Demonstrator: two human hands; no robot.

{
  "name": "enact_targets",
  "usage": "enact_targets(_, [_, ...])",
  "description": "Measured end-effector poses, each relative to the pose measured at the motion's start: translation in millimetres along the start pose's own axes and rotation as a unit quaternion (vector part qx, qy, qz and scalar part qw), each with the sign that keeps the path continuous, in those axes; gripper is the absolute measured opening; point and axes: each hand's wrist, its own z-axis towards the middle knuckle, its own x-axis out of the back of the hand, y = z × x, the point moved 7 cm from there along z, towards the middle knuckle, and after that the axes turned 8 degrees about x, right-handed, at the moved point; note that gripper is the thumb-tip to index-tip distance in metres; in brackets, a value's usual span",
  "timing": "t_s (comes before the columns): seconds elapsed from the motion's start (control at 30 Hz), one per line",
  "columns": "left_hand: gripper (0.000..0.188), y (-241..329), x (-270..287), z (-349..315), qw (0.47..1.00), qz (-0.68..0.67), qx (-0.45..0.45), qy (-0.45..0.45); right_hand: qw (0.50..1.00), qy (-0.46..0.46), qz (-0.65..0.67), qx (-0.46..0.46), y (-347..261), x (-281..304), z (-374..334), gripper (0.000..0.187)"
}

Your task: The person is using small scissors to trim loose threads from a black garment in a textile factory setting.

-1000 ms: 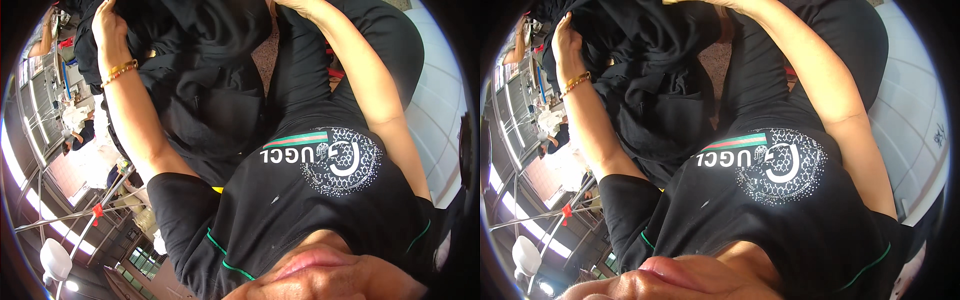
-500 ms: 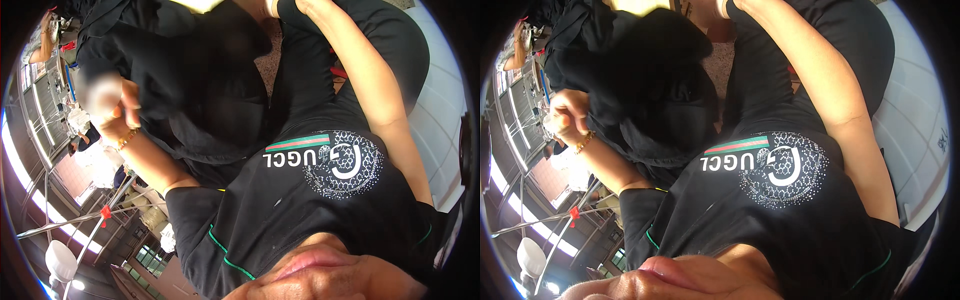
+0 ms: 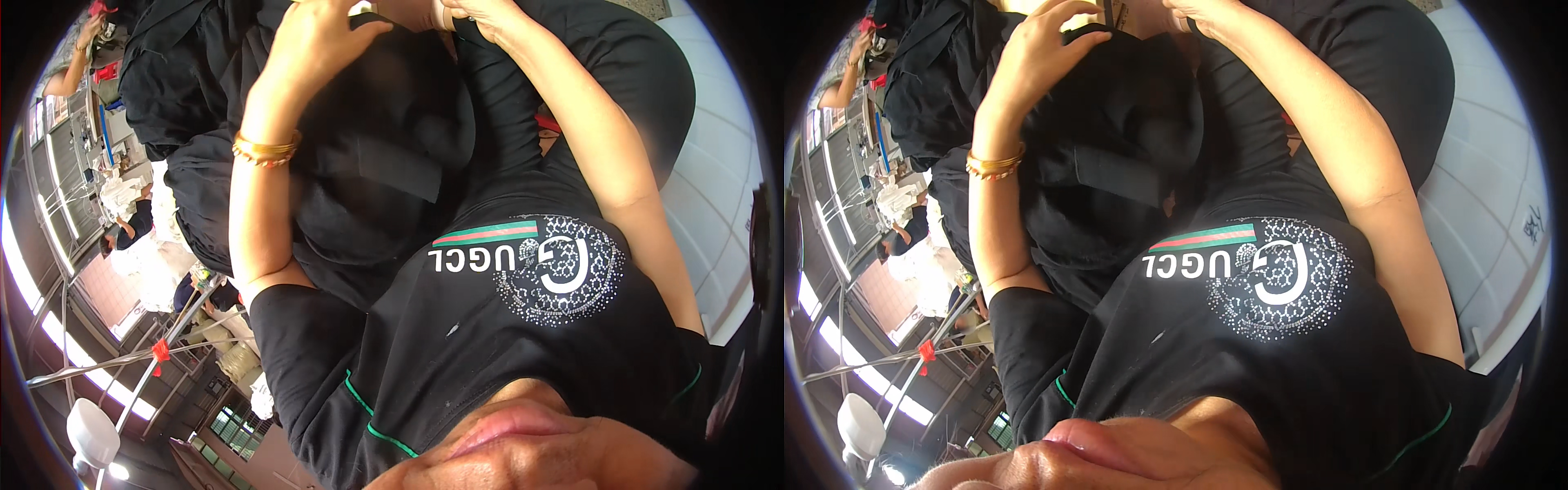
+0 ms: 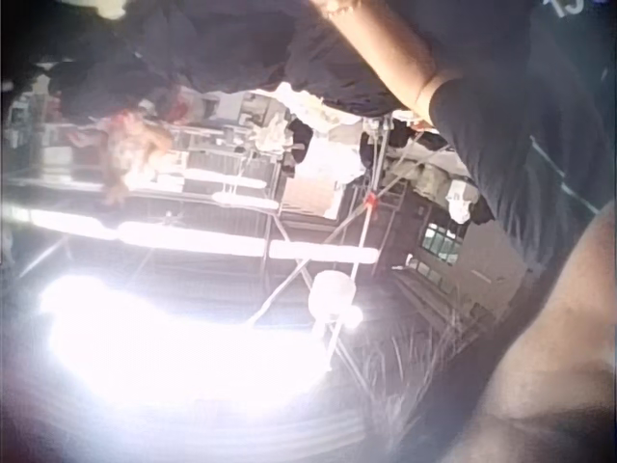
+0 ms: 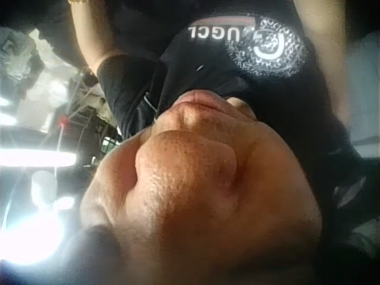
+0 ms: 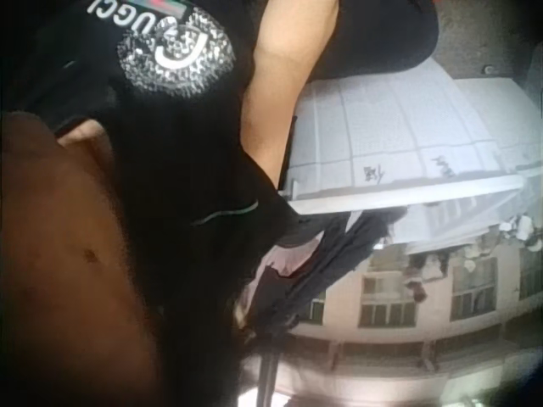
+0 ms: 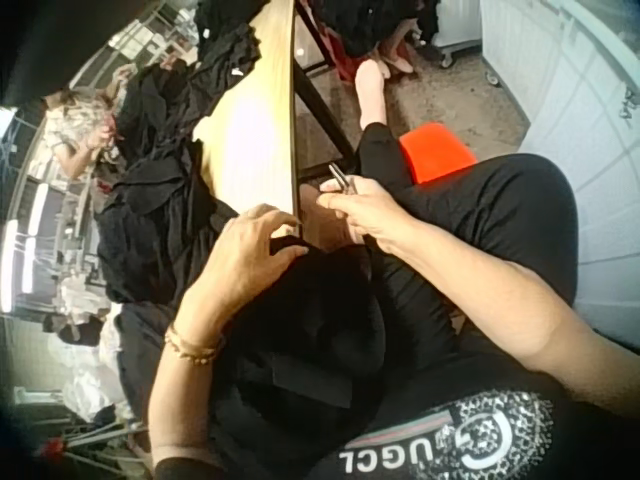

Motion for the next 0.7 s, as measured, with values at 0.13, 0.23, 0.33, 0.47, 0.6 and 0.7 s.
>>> enact_targets(0.13, [0.036,15.9,-38.7,9.6,0.994,0.088,-0.063,-0.033,1.0,0.011,0.004,0.01,-14.8,-1.2,-5.5,0.018])
enact_targets(0.23, [0.04,25.0,-66.3,9.3,0.96,0.26,-0.049,-0.091,1.0,0.003,0.009,0.01,-21.0,-2.8,-4.5,0.013])
enact_targets(0.33, [0.028,9.9,-82.8,10.6,0.959,0.255,-0.071,-0.098,0.998,-0.03,0.015,0.053,-11.4,6.3,8.0,0.015])
enact_targets(0.47, [0.019,-14.9,-69.3,8.4,0.993,-0.045,0.037,-0.106,0.991,-0.07,0.078,0.083,-25.2,-2.6,-0.1,0.024])
enact_targets(0.6, [0.02,-59.0,-59.5,-3.9,0.887,-0.428,0.159,-0.072,0.987,-0.029,-0.047,0.148,-55.4,-11.5,-7.0,0.026])
enact_targets(0.7, [0.03,-47.8,-56.5,-8.9,0.976,-0.15,0.151,-0.053,0.987,-0.028,-0.057,0.146,-55.0,-7.3,-3.0,0.026])
